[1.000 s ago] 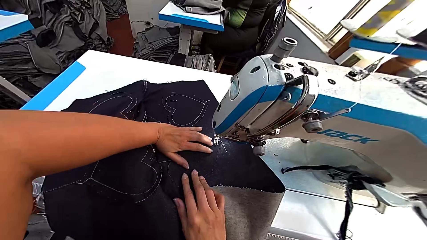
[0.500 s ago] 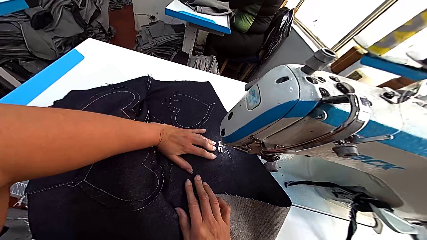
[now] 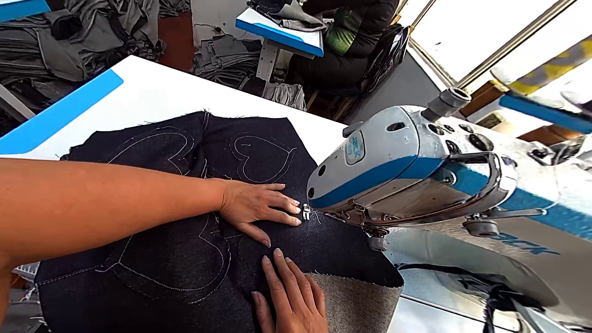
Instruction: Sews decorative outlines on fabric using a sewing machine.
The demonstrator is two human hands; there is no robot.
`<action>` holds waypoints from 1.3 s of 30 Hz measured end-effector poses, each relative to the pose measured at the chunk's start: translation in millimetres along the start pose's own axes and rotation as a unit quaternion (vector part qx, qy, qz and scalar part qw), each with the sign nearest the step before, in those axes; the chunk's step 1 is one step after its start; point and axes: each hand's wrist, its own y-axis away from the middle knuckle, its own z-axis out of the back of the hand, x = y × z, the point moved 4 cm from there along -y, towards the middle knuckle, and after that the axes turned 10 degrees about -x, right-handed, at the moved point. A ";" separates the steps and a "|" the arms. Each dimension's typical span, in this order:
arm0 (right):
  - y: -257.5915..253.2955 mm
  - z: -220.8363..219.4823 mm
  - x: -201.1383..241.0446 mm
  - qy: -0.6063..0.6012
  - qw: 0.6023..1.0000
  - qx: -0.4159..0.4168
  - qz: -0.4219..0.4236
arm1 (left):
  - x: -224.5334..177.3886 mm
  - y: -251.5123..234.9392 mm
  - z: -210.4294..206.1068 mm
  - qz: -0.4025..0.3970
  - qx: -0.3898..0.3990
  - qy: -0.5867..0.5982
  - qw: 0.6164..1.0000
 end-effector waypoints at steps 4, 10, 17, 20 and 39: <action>1.4 0.6 1.3 -0.001 1.000 0.002 0.000 | -0.7 0.3 0.1 -0.004 0.001 0.000 1.000; 2.6 0.2 1.6 -0.004 1.000 -0.010 -0.002 | -0.8 -0.4 -0.8 -0.007 0.001 -0.001 1.000; 2.6 -0.8 1.1 0.001 1.000 -0.016 0.000 | 0.1 -0.3 -0.2 -0.012 -0.001 -0.011 1.000; 3.3 -1.8 1.6 0.004 1.000 -0.022 -0.001 | -0.2 -0.2 -0.2 -0.011 0.004 -0.013 1.000; -2.0 -4.1 -7.7 -0.005 0.999 -0.033 -0.010 | 1.7 0.2 -0.3 0.014 -0.001 -0.036 0.999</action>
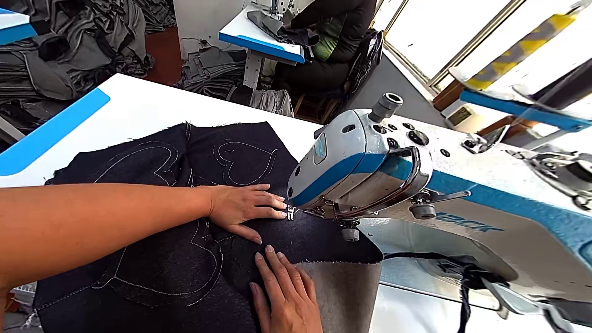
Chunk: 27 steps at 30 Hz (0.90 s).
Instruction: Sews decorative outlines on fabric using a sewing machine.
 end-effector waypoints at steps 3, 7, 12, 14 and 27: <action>-8.8 -3.7 -17.1 -0.026 1.000 -0.016 0.005 | 1.7 -1.7 2.3 0.044 -0.005 -0.028 0.999; -20.0 -6.8 -46.2 -0.092 0.996 -0.004 0.007 | 2.8 -1.8 0.8 0.121 -0.007 -0.047 0.992; -29.8 21.7 -40.4 -0.109 0.992 0.057 -0.007 | 1.4 -0.8 1.0 0.130 0.006 -0.052 0.990; -30.4 36.6 -19.7 -0.134 0.986 0.080 -0.051 | 0.6 -1.3 -0.2 0.132 0.016 -0.051 0.990; -17.0 0.6 -55.6 -0.093 0.995 0.043 0.011 | -4.3 -0.9 -2.2 0.282 0.004 -0.100 0.954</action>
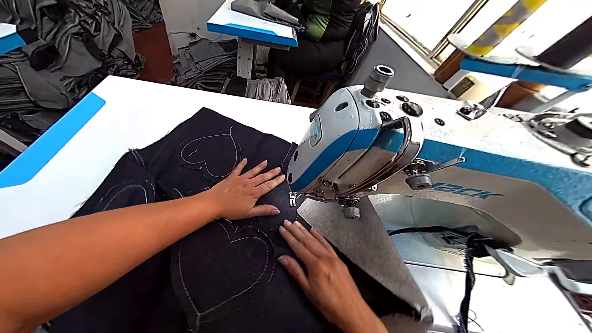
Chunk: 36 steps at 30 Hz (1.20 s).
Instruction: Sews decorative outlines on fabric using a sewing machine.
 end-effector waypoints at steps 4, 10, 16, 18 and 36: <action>-17.7 12.3 -39.2 -0.061 0.997 0.034 0.046 | -9.1 3.2 -1.7 0.112 -0.014 -0.026 0.993; -24.1 22.2 13.4 -0.051 0.996 0.023 -0.067 | -16.7 -1.7 2.1 -0.041 -0.040 -0.033 0.998; -14.1 -12.8 41.1 0.071 0.996 -0.044 -0.039 | -11.4 -6.7 1.4 -0.085 0.037 0.033 0.995; -11.8 -14.1 37.0 0.078 0.995 -0.056 -0.017 | -11.1 -6.4 0.6 -0.082 0.026 0.032 0.996; -38.6 10.4 43.1 0.010 0.998 -0.008 -0.064 | -41.9 1.2 6.7 0.149 0.091 -0.031 0.984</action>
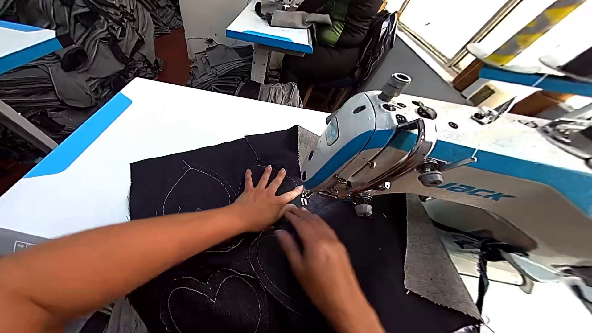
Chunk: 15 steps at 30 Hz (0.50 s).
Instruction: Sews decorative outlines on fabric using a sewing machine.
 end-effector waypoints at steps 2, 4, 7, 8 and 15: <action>16.4 -31.2 10.8 0.042 0.999 -0.003 -0.009 | 12.0 -10.8 11.9 -0.136 0.011 -0.028 0.990; 21.8 -42.1 8.4 0.093 0.995 -0.034 0.018 | 28.3 -27.2 21.2 -0.348 -0.037 -0.040 0.936; 24.3 -39.6 3.3 0.096 0.994 -0.038 0.036 | 45.4 -37.3 12.3 -0.504 -0.034 0.010 0.863; 24.5 -37.9 0.7 0.089 0.994 -0.038 0.041 | 49.0 -35.5 5.5 -0.504 -0.037 0.035 0.862; 22.8 -17.6 -40.7 0.022 0.991 0.003 0.130 | 35.7 1.0 -7.0 -0.338 -0.081 0.036 0.937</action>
